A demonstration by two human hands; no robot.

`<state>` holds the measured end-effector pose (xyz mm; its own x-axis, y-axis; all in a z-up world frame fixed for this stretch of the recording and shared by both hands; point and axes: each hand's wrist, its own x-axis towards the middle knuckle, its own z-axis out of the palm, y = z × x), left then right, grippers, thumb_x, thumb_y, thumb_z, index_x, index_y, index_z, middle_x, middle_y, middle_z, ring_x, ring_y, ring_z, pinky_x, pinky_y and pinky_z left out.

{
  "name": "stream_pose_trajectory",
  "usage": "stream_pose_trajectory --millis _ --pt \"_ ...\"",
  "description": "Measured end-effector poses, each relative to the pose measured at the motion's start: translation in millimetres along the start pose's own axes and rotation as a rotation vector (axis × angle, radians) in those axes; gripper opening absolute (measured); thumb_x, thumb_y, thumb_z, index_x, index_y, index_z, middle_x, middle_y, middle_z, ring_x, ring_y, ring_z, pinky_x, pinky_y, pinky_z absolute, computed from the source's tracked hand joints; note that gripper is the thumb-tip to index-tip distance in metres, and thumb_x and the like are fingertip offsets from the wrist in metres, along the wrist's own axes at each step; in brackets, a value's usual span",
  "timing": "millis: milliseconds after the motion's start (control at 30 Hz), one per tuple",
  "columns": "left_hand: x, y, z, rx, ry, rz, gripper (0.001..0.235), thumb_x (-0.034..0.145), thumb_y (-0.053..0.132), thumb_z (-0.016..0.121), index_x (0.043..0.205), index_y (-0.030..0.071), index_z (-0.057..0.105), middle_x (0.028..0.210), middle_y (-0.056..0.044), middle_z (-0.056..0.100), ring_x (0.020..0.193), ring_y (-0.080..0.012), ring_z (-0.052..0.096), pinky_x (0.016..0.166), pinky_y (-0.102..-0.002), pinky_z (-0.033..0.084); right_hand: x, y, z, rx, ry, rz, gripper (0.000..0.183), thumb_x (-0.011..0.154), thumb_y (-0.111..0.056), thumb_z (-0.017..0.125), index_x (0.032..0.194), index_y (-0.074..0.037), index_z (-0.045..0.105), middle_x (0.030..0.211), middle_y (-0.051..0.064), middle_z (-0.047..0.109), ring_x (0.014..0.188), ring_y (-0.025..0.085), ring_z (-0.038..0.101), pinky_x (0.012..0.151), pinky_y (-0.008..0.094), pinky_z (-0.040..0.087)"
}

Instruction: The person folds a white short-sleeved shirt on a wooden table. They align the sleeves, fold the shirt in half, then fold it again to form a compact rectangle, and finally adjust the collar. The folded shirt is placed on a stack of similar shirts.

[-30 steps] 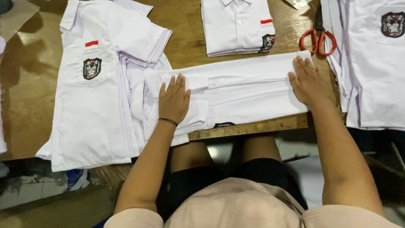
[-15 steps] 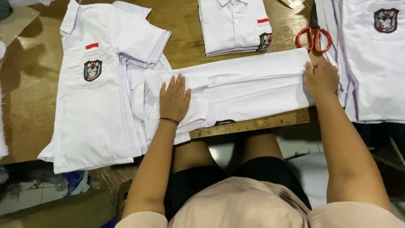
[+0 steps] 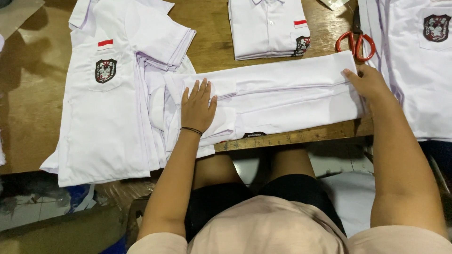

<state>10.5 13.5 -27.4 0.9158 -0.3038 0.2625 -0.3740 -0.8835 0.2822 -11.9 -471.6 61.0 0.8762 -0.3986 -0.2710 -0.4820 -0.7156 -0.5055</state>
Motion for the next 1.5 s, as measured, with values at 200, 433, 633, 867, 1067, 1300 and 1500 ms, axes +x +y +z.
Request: stream_pose_trajectory --millis 200,433,633,867,1067,1300,1500 --pt "0 -1 1 0.012 0.002 0.009 0.056 0.109 0.039 0.033 0.152 0.007 0.046 0.161 -0.008 0.042 0.151 -0.0266 0.032 0.122 -0.051 0.017 15 12 -5 -0.079 0.031 -0.076 0.043 0.114 -0.046 0.054 0.114 -0.004 0.055 0.116 0.017 0.063 0.103 0.035 0.057 0.082 0.048 0.041" --pt "1 -3 4 0.021 0.016 0.015 0.055 0.108 0.039 0.034 0.152 0.007 0.047 0.161 -0.007 0.042 0.15 -0.0263 0.033 0.122 -0.052 0.018 -74 -93 -24 -0.05 -0.082 0.032 0.049 0.114 -0.037 0.044 0.146 -0.001 0.039 0.15 0.028 0.046 0.133 0.045 0.046 0.105 0.058 0.038" --pt "0 -2 4 0.012 0.041 0.017 0.053 0.108 0.038 0.036 0.15 0.007 0.05 0.159 -0.008 0.045 0.149 -0.0269 0.036 0.121 -0.053 0.021 -66 -85 -4 -0.105 -0.043 -0.109 0.029 0.117 -0.034 0.053 0.115 -0.005 0.047 0.094 0.016 0.058 0.079 0.031 0.052 0.069 0.045 0.038" --pt "1 0 -1 0.0 -0.004 0.003 0.055 0.108 0.038 0.034 0.151 0.007 0.047 0.161 -0.008 0.042 0.15 -0.0266 0.033 0.122 -0.051 0.017 -73 -104 2 -0.261 -0.041 -0.089 0.03 0.116 -0.031 0.05 0.129 -0.003 0.049 0.113 0.024 0.066 0.095 0.041 0.063 0.074 0.052 0.053" --pt "0 -1 0 0.004 0.007 0.012 0.054 0.108 0.037 0.035 0.151 0.007 0.048 0.161 -0.008 0.043 0.15 -0.0268 0.034 0.122 -0.051 0.018 -13 -28 15 -0.204 0.101 -0.2 0.027 0.115 -0.031 0.047 0.117 -0.006 0.037 0.11 0.017 0.04 0.102 0.042 0.043 0.1 0.062 0.034" --pt "0 -1 2 0.026 0.019 0.015 0.054 0.108 0.038 0.035 0.151 0.008 0.049 0.16 -0.007 0.043 0.149 -0.0261 0.035 0.121 -0.052 0.019 -31 -37 0 -0.054 -0.095 0.067 0.083 0.095 -0.056 0.054 0.149 -0.009 0.013 0.156 0.015 0.008 0.147 0.041 0.025 0.119 0.055 0.028" --pt "0 -1 0 0.01 0.022 0.013 0.054 0.108 0.038 0.034 0.15 0.007 0.048 0.16 -0.007 0.043 0.149 -0.0266 0.035 0.122 -0.051 0.019 11 -4 6 0.134 -0.034 0.098 0.066 0.101 -0.038 0.064 0.146 -0.003 0.031 0.146 0.017 0.05 0.13 0.034 0.051 0.105 0.047 0.041"
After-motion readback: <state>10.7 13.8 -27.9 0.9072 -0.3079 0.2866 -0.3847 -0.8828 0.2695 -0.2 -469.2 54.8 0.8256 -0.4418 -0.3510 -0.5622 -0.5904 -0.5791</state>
